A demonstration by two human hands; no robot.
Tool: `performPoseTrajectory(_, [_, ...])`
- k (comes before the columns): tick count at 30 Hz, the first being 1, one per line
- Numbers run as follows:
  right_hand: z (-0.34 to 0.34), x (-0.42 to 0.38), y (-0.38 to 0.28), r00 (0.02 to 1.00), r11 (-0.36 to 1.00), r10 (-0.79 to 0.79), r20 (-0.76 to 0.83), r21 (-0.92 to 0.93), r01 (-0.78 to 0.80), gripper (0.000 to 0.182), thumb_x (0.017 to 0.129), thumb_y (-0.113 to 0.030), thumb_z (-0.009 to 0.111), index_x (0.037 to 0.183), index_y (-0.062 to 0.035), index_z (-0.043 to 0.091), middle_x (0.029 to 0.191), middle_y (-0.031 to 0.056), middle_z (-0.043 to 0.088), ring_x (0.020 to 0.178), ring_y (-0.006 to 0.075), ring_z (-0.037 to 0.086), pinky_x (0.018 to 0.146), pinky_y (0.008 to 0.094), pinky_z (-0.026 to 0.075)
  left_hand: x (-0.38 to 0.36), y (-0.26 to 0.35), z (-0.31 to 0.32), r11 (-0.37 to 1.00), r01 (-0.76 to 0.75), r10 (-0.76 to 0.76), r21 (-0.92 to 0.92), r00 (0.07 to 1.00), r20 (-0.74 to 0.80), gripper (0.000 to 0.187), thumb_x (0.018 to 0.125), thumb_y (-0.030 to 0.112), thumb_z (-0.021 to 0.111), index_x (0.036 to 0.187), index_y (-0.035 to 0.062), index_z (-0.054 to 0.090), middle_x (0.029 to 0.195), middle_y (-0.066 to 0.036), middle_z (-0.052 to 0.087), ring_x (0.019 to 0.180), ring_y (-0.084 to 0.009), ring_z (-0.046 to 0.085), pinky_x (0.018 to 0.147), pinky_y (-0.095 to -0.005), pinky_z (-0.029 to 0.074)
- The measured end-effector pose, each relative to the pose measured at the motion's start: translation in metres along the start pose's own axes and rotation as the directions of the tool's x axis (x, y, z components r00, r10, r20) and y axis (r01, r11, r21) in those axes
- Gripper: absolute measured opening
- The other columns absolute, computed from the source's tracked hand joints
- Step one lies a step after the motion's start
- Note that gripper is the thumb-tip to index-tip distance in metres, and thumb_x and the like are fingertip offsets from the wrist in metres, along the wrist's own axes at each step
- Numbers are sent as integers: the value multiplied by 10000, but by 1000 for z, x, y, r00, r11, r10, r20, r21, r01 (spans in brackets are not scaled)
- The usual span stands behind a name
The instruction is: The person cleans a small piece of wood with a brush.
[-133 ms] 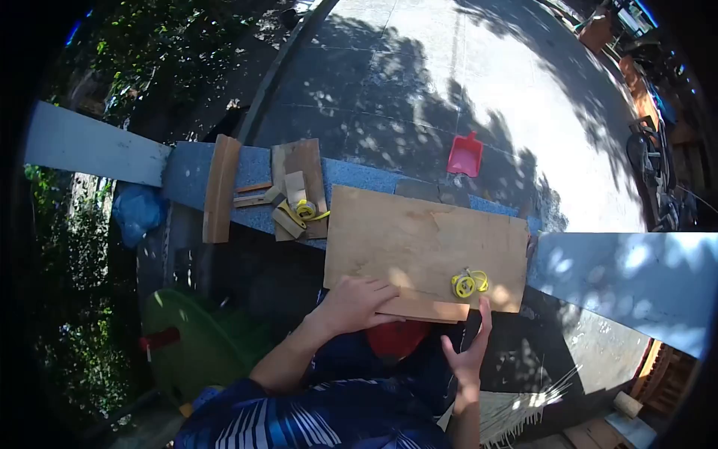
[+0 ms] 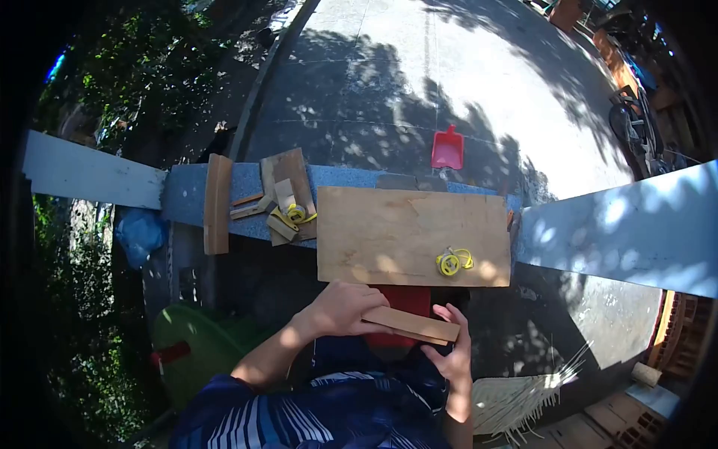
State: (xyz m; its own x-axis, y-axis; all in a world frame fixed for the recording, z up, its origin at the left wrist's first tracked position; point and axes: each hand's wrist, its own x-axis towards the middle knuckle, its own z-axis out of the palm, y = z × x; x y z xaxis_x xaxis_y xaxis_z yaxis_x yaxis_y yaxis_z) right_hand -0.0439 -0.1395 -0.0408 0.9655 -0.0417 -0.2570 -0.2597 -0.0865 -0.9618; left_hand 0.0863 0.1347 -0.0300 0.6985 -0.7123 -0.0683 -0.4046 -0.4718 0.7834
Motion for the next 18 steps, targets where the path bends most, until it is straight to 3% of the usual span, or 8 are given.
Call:
performPoseTrajectory(3, [-19, -16, 40, 976, 983, 163, 147, 57, -173, 550, 814, -193, 883, 1282, 8, 677, 1156, 134, 762, 1101, 186, 702, 986, 362, 549, -18, 16, 32, 957, 215, -214, -194, 976, 26, 494, 799, 506, 868, 1059, 101, 756, 883, -114, 771, 823, -285, 763, 755, -356, 594])
performPoseTrajectory(7, [-67, -31, 58, 939, 992, 118, 322, 7, -127, 629, 889, -406, 821, 1307, 36, 658, 1109, 150, 778, 1040, 168, 700, 948, 340, 539, -55, 57, 138, 617, 410, -573, -672, 819, -27, 459, 850, 257, 890, 1194, 32, 687, 1017, -65, 743, 950, -127, 700, 863, -297, 564])
performPoseTrajectory(9, [-99, -54, 86, 942, 996, 8, 334, 81, -38, 628, 886, -412, 833, 1292, 36, 665, 1085, 142, 779, 1039, 168, 699, 940, 343, 540, -67, 86, 187, 592, 304, -607, -747, 778, -164, 431, 929, 242, 802, 1265, 18, 652, 1066, -68, 738, 1000, -132, 694, 880, -294, 552])
performPoseTrajectory(11, [-135, -88, 108, 933, 950, 103, 346, 242, -195, 514, 925, -300, 816, 1285, 35, 666, 1092, 90, 761, 1010, 115, 686, 900, 307, 545, -75, 118, 234, 441, 261, -640, -859, 762, -98, 425, 1058, 348, 602, 1345, 36, 622, 1169, -68, 709, 1072, -142, 676, 928, -284, 515])
performPoseTrajectory(13, [-176, -124, 131, 910, 869, 189, 369, 370, -330, 452, 958, -238, 781, 1297, 36, 660, 1116, 82, 755, 1008, 103, 685, 892, 298, 547, -89, 127, 290, 270, 422, -604, -866, 774, 189, 489, 1083, 409, 559, 1388, 28, 584, 1238, -58, 683, 1126, -144, 652, 971, -302, 497])
performPoseTrajectory(14, [-194, -143, 124, 929, 870, 193, 316, 382, -311, 434, 974, -226, 764, 1302, 38, 658, 1134, 98, 753, 1035, 123, 688, 906, 309, 549, -89, 141, 302, 299, 590, -566, -750, 742, 359, 551, 1088, 430, 554, 1452, 16, 531, 1322, -68, 659, 1238, -175, 614, 1045, -333, 479])
performPoseTrajectory(15, [-201, -162, 132, 957, 890, 200, 211, 370, -268, 448, 976, -243, 766, 1308, 37, 656, 1167, 111, 747, 1072, 142, 688, 926, 313, 545, -75, 162, 322, 545, 421, -448, -725, 877, 173, 594, 1088, 425, 560, 1498, 1, 488, 1384, -98, 638, 1303, -206, 585, 1105, -356, 455])
performPoseTrajectory(18, [-224, -212, 153, 965, 913, 259, -28, 332, -236, 456, 992, -266, 751, 1322, 32, 648, 1165, 111, 744, 1058, 155, 693, 929, 316, 545, -38, 183, 358, 340, 447, -434, -828, 855, 284, 615, 1045, 416, 629, 1471, -7, 492, 1360, -120, 643, 1260, -212, 603, 1096, -362, 459])
